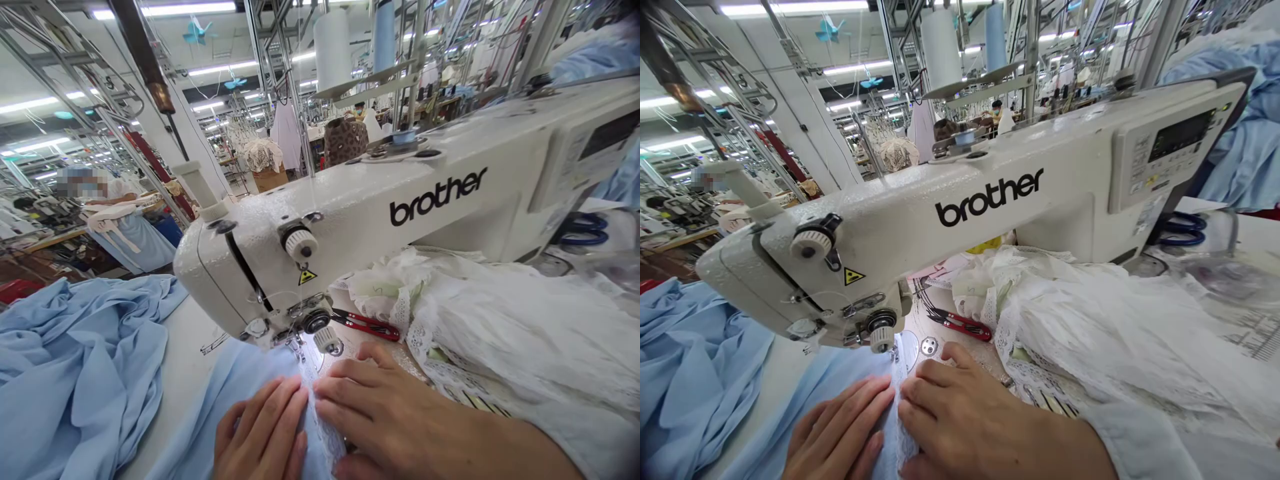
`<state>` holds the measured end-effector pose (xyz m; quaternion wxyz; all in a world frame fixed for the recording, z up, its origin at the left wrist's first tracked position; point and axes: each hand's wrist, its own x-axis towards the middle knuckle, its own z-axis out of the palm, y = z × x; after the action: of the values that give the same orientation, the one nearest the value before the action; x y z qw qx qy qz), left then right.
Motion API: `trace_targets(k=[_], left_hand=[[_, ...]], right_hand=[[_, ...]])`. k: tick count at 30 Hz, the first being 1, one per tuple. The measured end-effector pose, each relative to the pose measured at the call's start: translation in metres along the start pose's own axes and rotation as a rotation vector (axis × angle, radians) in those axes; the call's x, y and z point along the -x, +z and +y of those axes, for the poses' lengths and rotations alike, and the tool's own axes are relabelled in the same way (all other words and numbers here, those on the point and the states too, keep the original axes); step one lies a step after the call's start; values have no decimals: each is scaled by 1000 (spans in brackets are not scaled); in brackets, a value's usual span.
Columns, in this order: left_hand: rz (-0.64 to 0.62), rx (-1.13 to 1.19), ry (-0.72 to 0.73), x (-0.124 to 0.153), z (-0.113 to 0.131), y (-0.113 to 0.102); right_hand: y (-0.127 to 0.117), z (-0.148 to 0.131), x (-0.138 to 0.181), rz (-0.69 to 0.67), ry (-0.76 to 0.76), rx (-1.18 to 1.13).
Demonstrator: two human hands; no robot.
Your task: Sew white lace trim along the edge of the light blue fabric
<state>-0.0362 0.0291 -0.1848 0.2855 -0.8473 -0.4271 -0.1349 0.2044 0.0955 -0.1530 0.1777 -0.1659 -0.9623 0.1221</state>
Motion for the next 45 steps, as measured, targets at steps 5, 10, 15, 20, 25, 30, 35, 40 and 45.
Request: trace_targets(k=[5, 10, 15, 20, 25, 30, 35, 40, 45], left_hand=[[-2, 2, -19, 0, -1, 0], [-52, 17, -48, -3, 1, -4], [-105, 108, -104, -10, 9, -15], [-208, 217, -200, -17, 14, -22], [-219, 235, -191, -15, 13, -21], [-157, 199, -157, -15, 9, -17], [-131, 138, -137, -20, 3, -14], [-167, 124, -132, -20, -1, -11], [-144, 62, -81, -7, 1, -16]], right_hand=[[3, 0, 0, 28, -20, 42], [5, -1, 0, 20, 13, 10], [9, 2, 0, 15, 22, -32], [9, 3, 1, -42, 17, -19], [8, 3, 1, -74, 26, -5], [9, 5, 0, -28, 30, 15], [7, 6, -3, -43, 70, -3], [7, 7, -6, -33, 73, 1], [7, 1, 5, 18, 14, 17]])
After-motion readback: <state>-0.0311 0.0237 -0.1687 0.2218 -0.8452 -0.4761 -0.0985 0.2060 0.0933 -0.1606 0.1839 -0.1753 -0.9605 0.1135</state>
